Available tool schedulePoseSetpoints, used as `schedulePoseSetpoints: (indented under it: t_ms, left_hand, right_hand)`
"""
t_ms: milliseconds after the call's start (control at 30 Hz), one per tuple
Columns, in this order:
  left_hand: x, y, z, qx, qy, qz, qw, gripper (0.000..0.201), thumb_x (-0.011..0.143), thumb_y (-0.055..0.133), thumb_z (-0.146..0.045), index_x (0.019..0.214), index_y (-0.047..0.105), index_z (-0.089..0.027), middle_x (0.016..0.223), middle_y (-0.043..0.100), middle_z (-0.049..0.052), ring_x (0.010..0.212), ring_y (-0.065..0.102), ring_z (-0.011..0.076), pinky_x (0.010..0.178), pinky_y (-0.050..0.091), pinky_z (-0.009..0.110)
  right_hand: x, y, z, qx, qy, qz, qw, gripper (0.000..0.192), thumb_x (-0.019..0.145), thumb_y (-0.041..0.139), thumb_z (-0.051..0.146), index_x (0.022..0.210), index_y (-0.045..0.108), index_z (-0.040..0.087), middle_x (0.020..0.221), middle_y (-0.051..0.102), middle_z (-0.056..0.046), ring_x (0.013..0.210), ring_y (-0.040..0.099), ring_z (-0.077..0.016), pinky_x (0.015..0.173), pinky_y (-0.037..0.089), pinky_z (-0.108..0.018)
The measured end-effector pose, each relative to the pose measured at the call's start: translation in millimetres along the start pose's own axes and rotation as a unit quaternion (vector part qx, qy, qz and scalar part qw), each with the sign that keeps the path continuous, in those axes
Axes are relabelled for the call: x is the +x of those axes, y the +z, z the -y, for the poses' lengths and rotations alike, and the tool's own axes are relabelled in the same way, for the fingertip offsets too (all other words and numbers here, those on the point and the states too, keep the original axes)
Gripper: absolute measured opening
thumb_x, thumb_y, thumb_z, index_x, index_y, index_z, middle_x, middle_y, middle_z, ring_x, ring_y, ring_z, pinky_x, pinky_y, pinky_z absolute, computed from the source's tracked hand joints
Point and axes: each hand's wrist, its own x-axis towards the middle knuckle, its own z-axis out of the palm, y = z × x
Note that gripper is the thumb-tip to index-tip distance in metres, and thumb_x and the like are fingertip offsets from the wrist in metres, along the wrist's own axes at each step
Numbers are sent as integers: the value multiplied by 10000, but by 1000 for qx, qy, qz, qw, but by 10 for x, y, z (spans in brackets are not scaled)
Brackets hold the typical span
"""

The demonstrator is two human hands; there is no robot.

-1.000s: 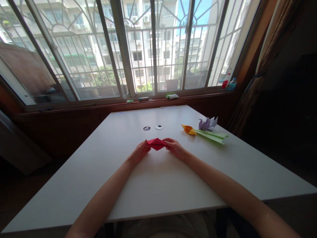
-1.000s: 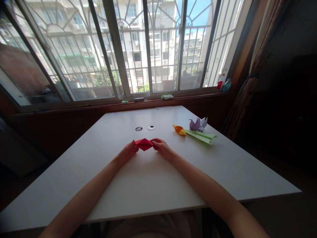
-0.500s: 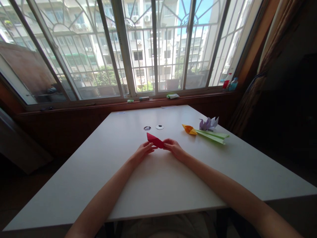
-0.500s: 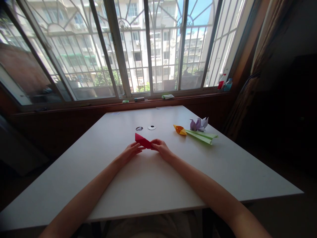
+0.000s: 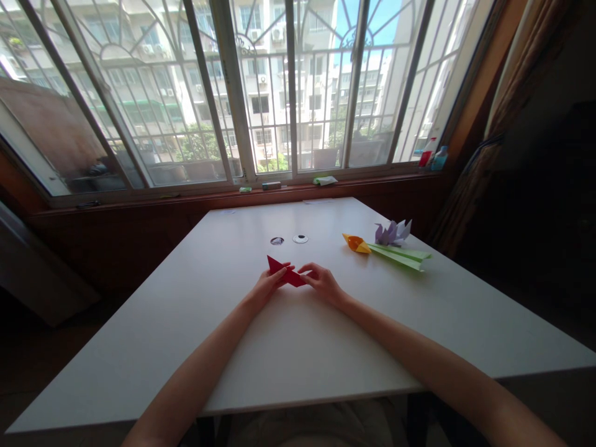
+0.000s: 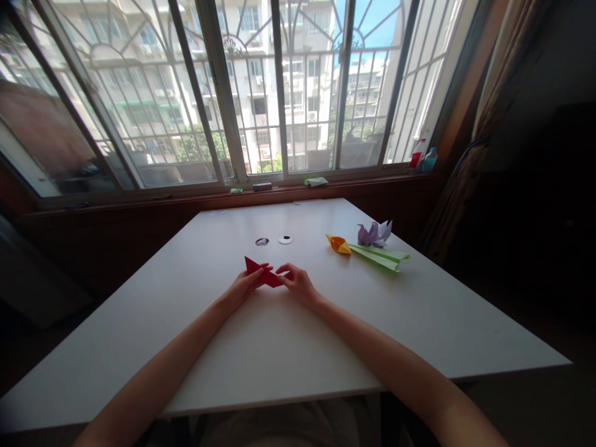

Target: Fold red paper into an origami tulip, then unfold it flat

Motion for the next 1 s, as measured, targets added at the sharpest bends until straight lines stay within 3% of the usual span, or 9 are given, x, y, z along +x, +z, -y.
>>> schedulePoseSetpoints:
  t_ms: [167, 333, 467, 800, 1000]
  left_hand:
    - [-20, 30, 1, 11, 3, -8, 1000, 383, 710, 610, -308, 1043, 560, -126, 1071, 599, 124, 968, 568, 226, 886, 420, 377]
    - [-14, 73, 40, 22, -23, -38, 999, 363, 709, 606, -314, 1021, 569, -132, 1012, 624, 111, 934, 580, 208, 824, 455, 346]
    - [-13, 135, 81, 5, -21, -46, 999, 341, 698, 620, -290, 990, 579, -118, 956, 636, 98, 871, 595, 182, 818, 455, 324]
    - [-91, 179, 24, 1, -19, 36, 999, 339, 676, 642, -231, 996, 583, -137, 999, 620, 88, 917, 572, 183, 827, 435, 305]
    - [-64, 158, 87, 25, 2, 18, 1000, 327, 682, 638, -266, 985, 591, -150, 986, 624, 79, 901, 576, 172, 847, 424, 324]
  right_hand:
    - [0, 10, -16, -57, -34, -6, 998, 65, 735, 520, 160, 771, 573, 169, 690, 639, -18, 636, 614, -146, 589, 481, -265]
    - [-7, 25, -64, -167, -156, -45, 973, 123, 758, 493, 127, 785, 593, 193, 861, 624, -42, 795, 578, -155, 717, 465, -308]
    - [-47, 36, -25, -222, -214, -22, 951, 137, 744, 567, 226, 879, 588, 214, 949, 609, -53, 896, 541, -175, 768, 452, -321]
    - [-60, 46, -29, -243, -196, -26, 950, 216, 735, 530, 160, 941, 560, 217, 931, 625, -45, 844, 568, -170, 730, 457, -294]
    - [-60, 46, -47, -251, -159, -23, 954, 169, 753, 496, 183, 915, 539, 201, 802, 625, -34, 678, 569, -138, 630, 441, -249]
